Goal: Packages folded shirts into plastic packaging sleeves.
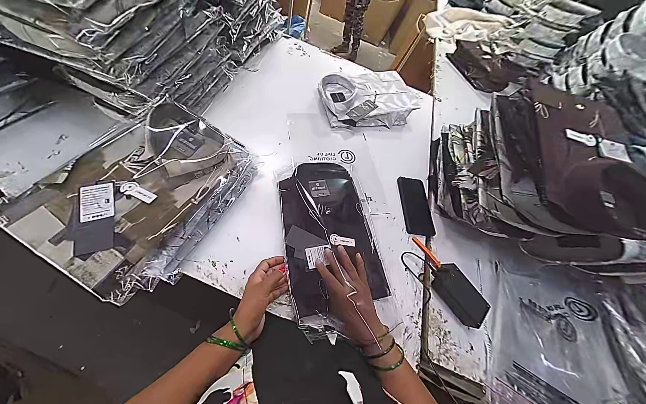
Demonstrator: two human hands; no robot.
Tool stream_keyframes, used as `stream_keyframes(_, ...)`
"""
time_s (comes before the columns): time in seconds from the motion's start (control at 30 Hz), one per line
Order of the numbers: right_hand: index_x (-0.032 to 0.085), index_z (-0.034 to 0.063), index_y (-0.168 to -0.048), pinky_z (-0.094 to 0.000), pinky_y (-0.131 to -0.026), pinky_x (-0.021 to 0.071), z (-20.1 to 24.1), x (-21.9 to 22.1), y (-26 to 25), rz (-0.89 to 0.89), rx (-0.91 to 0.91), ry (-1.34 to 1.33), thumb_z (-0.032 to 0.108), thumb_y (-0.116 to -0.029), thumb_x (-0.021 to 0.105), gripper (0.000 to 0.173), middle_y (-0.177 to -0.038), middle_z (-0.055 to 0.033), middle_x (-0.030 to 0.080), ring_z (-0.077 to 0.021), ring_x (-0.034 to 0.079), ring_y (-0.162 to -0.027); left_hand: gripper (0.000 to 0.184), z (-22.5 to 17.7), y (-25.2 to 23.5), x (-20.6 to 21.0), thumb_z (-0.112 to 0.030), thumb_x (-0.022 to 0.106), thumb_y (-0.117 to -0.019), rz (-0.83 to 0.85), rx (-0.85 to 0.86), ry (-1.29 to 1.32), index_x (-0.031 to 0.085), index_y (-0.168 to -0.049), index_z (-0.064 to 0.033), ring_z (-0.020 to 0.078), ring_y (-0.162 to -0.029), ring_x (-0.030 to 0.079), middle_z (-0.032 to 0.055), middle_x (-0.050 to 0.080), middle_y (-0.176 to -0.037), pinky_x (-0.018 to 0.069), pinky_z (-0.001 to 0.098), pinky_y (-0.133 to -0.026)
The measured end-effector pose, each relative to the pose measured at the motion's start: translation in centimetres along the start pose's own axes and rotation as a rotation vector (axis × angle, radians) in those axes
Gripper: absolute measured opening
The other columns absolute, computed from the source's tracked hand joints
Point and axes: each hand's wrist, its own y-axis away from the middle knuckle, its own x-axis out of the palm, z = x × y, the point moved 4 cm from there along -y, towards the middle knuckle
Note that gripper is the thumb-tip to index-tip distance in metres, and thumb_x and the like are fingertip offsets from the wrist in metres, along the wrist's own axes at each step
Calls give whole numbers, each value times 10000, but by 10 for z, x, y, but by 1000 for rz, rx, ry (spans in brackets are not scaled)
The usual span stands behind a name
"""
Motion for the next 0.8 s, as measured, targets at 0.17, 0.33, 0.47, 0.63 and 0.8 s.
stream_keyframes(0.17,629,5,-1355,-741,-1069,333,13,10,-32,67,19,-75,199,-951,637,448,-1400,-169,626,-408,563,-1328,312,2,1,-1,-116,418,-1086,-10,-9,13,503,-1357,12,175,-973,703,145,639,-1217,590,323,-829)
stream_keyframes(0.33,689,8,-1282,-743,-1080,285,22,19,-62,107,-42,40,-28,-917,594,379,-1362,-128,663,-389,573,-1322,303,3,2,-2,-115,414,-1084,1,17,7,510,-1345,6,158,-951,708,131,654,-1195,592,301,-814)
stream_keyframes(0.47,768,49,-1140,-754,-1017,352,22,14,-47,-105,-70,-38,7,-892,624,290,-1178,-100,752,-375,686,-1153,295,3,2,-2,-112,394,-1089,7,32,28,516,-1325,16,159,-945,719,125,668,-1191,597,297,-817)
stream_keyframes(0.63,796,138,-1076,-760,-1033,313,25,4,-14,-135,8,-97,-19,-807,643,347,-947,-129,739,-382,694,-1022,305,6,0,-5,-122,386,-1088,12,29,40,519,-1327,13,175,-964,710,132,658,-1193,589,309,-835)
stream_keyframes(0.8,732,94,-1221,-740,-1051,325,29,4,-19,-82,40,-1,52,-904,613,341,-1367,-144,655,-403,587,-1300,332,4,-1,0,-140,394,-1089,59,2,-24,519,-1359,6,188,-969,711,147,648,-1233,589,323,-847)
